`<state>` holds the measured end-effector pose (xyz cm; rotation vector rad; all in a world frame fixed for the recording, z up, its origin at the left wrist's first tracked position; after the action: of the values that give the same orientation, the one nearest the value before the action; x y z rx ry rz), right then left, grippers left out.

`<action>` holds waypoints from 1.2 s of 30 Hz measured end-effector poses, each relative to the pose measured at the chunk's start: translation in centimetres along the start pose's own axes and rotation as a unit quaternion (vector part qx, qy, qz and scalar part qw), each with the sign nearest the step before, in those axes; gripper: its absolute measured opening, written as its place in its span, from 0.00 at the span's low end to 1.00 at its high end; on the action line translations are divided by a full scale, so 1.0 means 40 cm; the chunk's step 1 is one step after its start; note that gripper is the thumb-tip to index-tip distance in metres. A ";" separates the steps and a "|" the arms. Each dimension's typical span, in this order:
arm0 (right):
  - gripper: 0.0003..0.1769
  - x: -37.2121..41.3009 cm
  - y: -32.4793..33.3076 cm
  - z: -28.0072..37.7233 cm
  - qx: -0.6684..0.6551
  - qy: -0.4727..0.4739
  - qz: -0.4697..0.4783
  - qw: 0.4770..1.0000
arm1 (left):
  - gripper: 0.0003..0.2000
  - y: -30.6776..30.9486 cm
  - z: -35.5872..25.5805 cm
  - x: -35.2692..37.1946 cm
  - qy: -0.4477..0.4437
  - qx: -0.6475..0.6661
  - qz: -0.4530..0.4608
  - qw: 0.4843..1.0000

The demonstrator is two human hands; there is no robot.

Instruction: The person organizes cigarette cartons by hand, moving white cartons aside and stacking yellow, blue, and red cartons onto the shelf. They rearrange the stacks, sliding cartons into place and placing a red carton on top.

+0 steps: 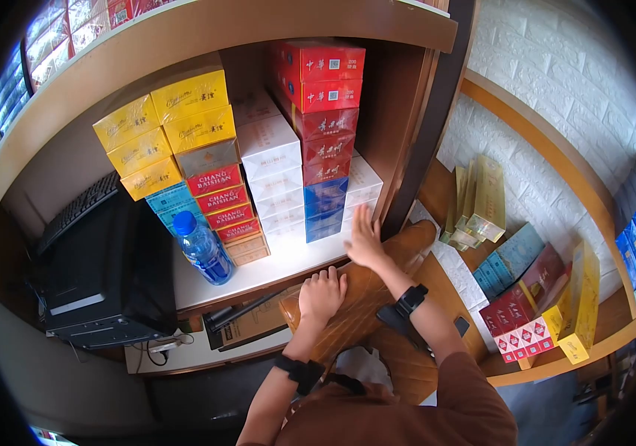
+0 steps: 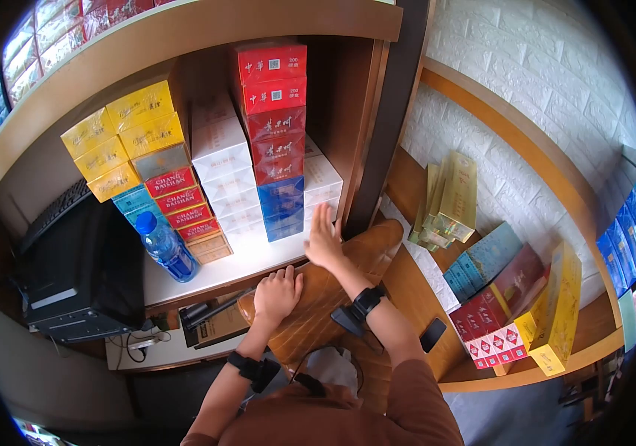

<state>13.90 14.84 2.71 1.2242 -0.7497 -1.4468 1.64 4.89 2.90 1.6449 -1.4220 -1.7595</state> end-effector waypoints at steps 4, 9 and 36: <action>0.43 0.025 -0.011 0.030 0.017 0.022 -0.016 0.999 | 0.14 0.003 -0.004 0.003 -0.002 0.009 0.004 1.000; 0.15 0.040 0.287 0.287 -0.196 0.230 -0.183 0.936 | 0.15 -0.004 -0.001 0.001 -0.003 0.001 0.007 1.000; 0.19 0.467 0.554 0.219 -0.181 0.340 -0.421 0.821 | 0.13 -0.033 0.013 0.064 -0.093 0.039 -0.108 0.989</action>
<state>13.92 -9.98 20.03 1.6969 0.6292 -1.5360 0.95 3.66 0.33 1.7715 -1.4559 -2.0486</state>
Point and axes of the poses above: each hand's wrist, its own x-axis away from the middle knuckle, its own y-axis out of the back of the hand, z = x × y, the point moved 6 cm from there along -x, towards the middle knuckle, and after that the axes turned 4 degrees about -z, right-handed, at the moved point
